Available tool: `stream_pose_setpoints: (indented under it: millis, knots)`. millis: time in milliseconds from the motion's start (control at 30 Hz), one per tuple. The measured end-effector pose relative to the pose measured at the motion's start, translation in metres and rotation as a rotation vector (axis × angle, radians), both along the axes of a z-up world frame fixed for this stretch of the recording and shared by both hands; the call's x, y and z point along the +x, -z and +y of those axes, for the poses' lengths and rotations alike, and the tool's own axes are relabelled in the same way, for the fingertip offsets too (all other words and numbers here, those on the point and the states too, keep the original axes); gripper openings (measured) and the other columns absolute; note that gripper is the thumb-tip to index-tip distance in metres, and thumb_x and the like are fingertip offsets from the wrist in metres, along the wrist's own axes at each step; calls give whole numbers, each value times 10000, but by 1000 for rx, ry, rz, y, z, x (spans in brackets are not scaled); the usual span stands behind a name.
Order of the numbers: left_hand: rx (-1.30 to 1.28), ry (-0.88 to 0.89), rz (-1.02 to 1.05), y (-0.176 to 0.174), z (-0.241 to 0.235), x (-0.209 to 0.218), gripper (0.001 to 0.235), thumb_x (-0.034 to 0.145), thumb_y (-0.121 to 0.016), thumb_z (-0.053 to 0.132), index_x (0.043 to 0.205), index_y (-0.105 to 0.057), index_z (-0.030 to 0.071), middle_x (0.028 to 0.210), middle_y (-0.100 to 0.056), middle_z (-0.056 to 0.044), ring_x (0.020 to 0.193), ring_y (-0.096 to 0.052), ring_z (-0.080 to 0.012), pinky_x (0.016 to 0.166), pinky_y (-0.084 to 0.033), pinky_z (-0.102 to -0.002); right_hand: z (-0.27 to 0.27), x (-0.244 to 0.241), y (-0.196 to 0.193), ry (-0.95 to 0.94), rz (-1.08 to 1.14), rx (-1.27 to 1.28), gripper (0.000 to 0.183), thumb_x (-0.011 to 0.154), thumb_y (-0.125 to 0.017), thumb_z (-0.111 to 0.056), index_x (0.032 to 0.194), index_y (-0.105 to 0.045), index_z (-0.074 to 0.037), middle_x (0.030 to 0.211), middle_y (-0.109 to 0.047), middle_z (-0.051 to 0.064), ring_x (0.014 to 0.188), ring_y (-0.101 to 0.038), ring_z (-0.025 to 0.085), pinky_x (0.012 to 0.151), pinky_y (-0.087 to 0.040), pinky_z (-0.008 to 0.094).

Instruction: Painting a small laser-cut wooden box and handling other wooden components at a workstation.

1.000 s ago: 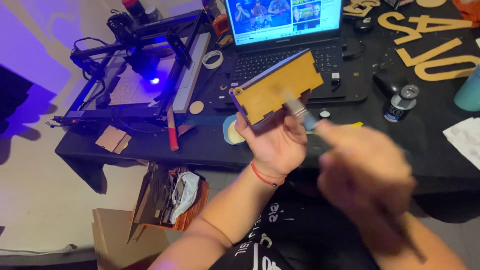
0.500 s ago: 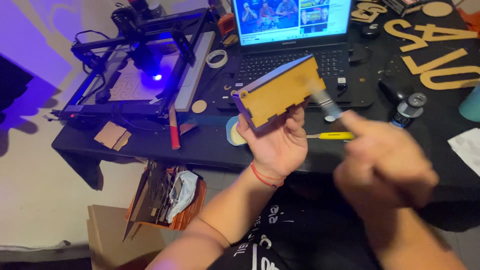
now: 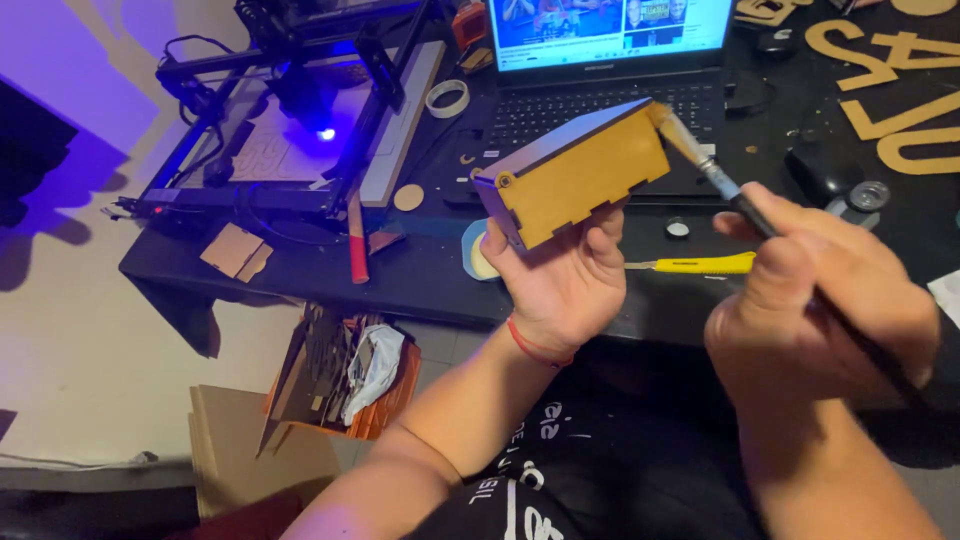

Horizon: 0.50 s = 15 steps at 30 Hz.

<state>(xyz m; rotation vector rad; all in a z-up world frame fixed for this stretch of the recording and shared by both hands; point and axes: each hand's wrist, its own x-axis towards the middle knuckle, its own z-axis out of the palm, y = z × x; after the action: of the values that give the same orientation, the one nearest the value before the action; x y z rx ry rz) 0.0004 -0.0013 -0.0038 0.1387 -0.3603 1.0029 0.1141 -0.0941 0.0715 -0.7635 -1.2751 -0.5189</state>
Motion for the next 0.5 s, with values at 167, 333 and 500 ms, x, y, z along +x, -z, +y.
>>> stream_pose_setpoints:
  millis: [167, 333, 500]
  knots:
    - [-89, 73, 36, 4, 1, 4, 828, 777, -755, 626, 1440, -520, 189, 1412, -542, -81, 1302, -488, -290, 839, -597, -280, -37, -11, 1, -282, -176, -165, 159, 800, -675, -126, 736, -558, -39, 749, -669, 106, 868, -737, 356, 790, -602, 502]
    - [12, -72, 62, 4, 0, 4, 702, 910, -628, 630, 1421, -550, 154, 1387, -583, -77, 1231, -559, -316, 1002, -535, -375, -28, -10, -18, -49, -132, -369, 301, 983, -498, -128, 927, -736, 48, 1030, -731, 224, 910, -733, 348, 833, -559, 448]
    - [65, 64, -10, 10, 5, -5, 736, 913, -648, 609, 1504, -487, 201, 1515, -484, -86, 1361, -472, -361, 942, -575, -276, -19, 14, 3, 40, 47, -13, 188, 1087, -530, -77, 1092, -392, 51, 887, -662, 351, 800, -731, 420, 766, -594, 481]
